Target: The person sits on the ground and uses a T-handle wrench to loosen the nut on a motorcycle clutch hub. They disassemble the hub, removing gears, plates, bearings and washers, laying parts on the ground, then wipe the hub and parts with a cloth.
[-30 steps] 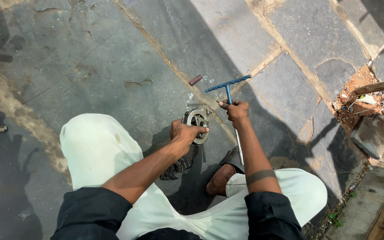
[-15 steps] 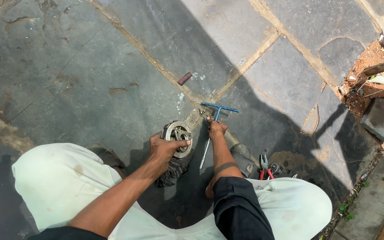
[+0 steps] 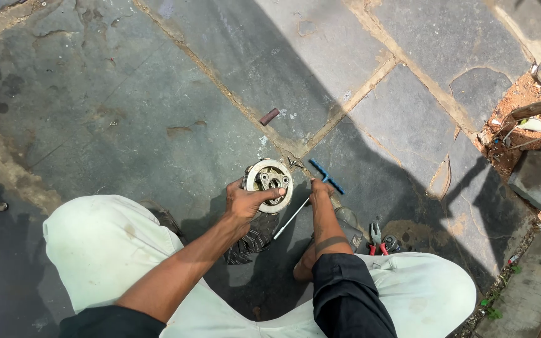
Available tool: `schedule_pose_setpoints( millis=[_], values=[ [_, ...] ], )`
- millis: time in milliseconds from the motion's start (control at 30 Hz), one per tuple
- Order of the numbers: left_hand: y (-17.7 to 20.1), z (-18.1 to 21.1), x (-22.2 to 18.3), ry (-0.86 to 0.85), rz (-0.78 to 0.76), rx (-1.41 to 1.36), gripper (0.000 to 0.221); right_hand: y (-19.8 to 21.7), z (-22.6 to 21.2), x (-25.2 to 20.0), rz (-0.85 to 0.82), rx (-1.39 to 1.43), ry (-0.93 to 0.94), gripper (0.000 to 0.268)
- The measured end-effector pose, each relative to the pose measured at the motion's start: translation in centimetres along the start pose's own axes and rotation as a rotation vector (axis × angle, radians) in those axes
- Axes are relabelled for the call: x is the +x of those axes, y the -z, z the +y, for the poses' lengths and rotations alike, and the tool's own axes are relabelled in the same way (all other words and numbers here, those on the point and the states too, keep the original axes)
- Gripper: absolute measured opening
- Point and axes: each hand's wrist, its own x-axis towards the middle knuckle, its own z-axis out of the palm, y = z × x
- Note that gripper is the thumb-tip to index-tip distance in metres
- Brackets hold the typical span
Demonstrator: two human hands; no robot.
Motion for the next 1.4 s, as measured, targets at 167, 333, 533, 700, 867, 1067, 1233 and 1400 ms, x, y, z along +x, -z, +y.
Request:
schedule_pose_setpoints(
  millis=[167,333,533,700,867,1067,1233,1400],
  values=[
    [-0.1,2.3,-1.6,-0.024,-0.047,-0.174,0.055,-2.6,-17.2,-14.4,-0.201,0.016,0.244,0.036],
    [0.1,3.0,-1.6,-0.071,-0.008,-0.252,0.074,-1.2,-30.4,-33.4,-0.668,-0.252,1.019,0.024],
    [0.4,3.4,-1.5,-0.074,0.098,-0.332,0.085,4.6,-25.9,-44.4,-0.809,-1.036,1.447,0.062],
    [0.4,3.1,-2.0,-0.146,0.024,-0.287,0.080,5.9,-19.9,-44.1,-0.742,-0.889,1.591,0.088],
    [0.7,1.1,-0.9,-0.142,0.015,-0.182,0.078,6.0,-19.3,-42.6,-0.646,-1.021,1.467,0.086],
    [0.1,1.5,-0.7,-0.108,0.021,-0.122,0.077,6.4,-20.0,-41.2,-0.722,-0.849,1.382,0.072],
    [0.0,1.9,-0.6,-0.102,0.000,-0.145,0.078,8.0,-22.5,-38.2,-0.923,-0.302,0.785,0.067],
    [-0.1,1.4,0.0,-0.050,0.039,-0.131,0.080,9.6,-24.5,-37.8,-1.162,0.263,0.421,0.067]
  ],
)
